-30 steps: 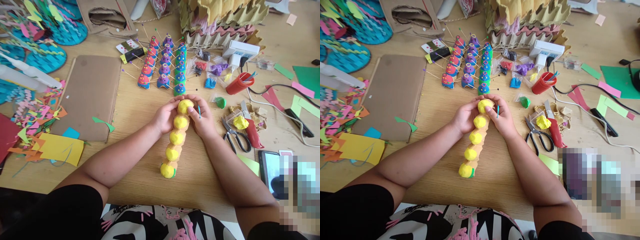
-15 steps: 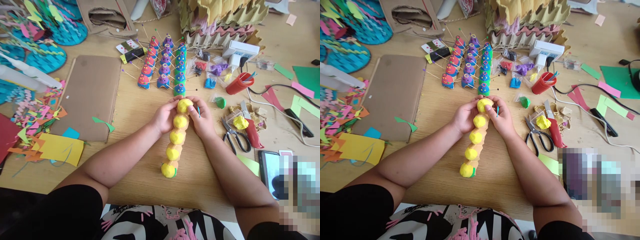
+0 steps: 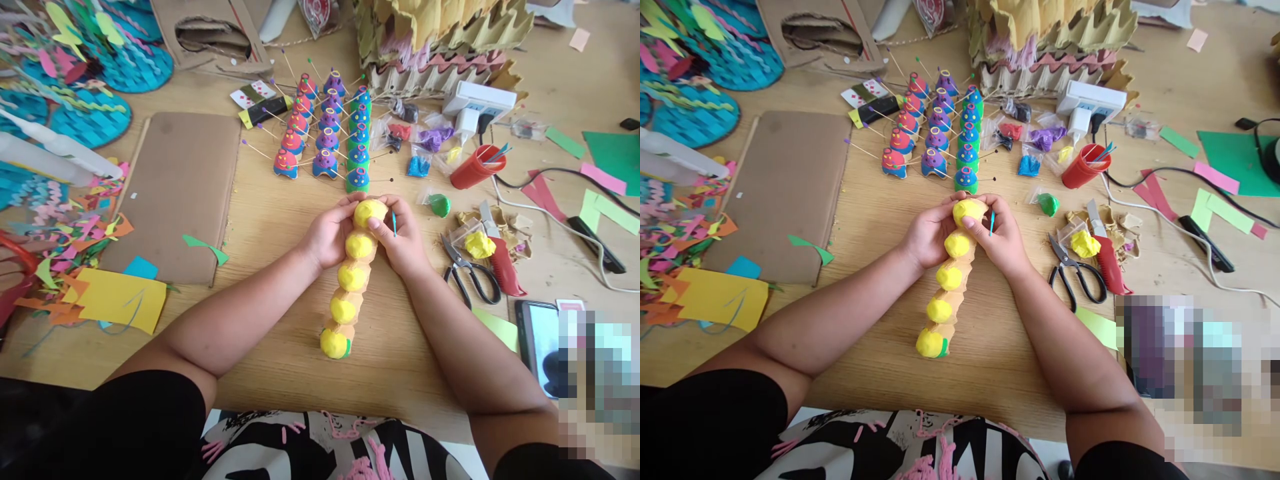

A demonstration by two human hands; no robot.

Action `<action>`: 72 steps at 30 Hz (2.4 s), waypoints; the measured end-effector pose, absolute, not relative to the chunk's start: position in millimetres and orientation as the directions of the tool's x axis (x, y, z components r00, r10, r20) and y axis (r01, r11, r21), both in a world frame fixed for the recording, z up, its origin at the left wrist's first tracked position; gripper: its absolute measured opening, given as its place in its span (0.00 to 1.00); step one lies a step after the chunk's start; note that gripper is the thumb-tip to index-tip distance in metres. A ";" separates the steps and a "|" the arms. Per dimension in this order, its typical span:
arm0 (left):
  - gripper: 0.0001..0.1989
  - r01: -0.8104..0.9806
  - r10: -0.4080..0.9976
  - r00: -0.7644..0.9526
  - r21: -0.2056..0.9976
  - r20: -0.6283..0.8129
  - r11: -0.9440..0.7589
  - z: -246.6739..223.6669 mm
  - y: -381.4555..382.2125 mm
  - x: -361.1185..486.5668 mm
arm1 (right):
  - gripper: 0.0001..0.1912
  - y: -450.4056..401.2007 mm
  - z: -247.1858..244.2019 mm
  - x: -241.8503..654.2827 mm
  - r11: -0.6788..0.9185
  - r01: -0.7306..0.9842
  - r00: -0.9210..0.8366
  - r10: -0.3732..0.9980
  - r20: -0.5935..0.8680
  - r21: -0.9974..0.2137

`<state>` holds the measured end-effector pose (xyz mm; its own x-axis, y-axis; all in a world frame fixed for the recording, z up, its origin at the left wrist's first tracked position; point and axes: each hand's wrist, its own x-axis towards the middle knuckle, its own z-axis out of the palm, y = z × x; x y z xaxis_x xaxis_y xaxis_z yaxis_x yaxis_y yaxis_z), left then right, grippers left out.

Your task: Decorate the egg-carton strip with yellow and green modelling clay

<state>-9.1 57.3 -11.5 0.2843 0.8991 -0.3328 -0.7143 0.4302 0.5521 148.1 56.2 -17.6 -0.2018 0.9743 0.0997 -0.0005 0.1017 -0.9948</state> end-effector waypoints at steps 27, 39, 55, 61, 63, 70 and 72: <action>0.11 -0.756 0.867 0.281 0.461 -0.412 0.464 9.1 52.3 -0.2 | 0.19 57.3 -23.3 150.0 -0.019 -0.288 -0.257 0.965 0.059 -0.957; 0.09 -0.777 0.950 0.134 0.565 -0.282 0.277 1.3 53.3 -0.3 | 0.29 60.5 -21.3 156.3 0.252 -0.033 -0.217 0.943 0.253 -0.967; 0.04 -0.764 0.950 0.090 0.591 -0.300 0.259 0.1 52.9 1.9 | 0.20 57.8 -16.5 154.9 0.282 0.052 -0.212 0.941 0.265 -0.958; 0.04 -0.767 0.928 0.114 0.562 -0.354 0.309 3.0 53.4 -0.8 | 0.20 56.9 -14.5 155.5 0.285 0.035 -0.242 0.932 0.268 -0.958; 0.04 -0.768 0.932 0.118 0.564 -0.344 0.305 3.4 52.9 -1.0 | 0.17 56.8 -14.4 155.4 0.306 0.017 -0.233 0.927 0.294 -0.952; 0.08 -0.767 0.937 0.122 0.568 -0.327 0.299 1.6 54.0 -2.2 | 0.19 55.5 -10.7 155.0 0.303 0.035 -0.230 0.930 0.287 -0.952; 0.07 -0.762 0.920 0.138 0.554 -0.367 0.336 2.0 55.2 -3.6 | 0.20 55.2 -9.8 154.8 0.288 0.035 -0.235 0.933 0.273 -0.957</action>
<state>-3.6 55.2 2.0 0.1384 0.9197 -0.3673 -0.7617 0.3359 0.5541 154.8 55.2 -9.8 -0.2349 0.9330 0.2725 0.0346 0.2882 -0.9569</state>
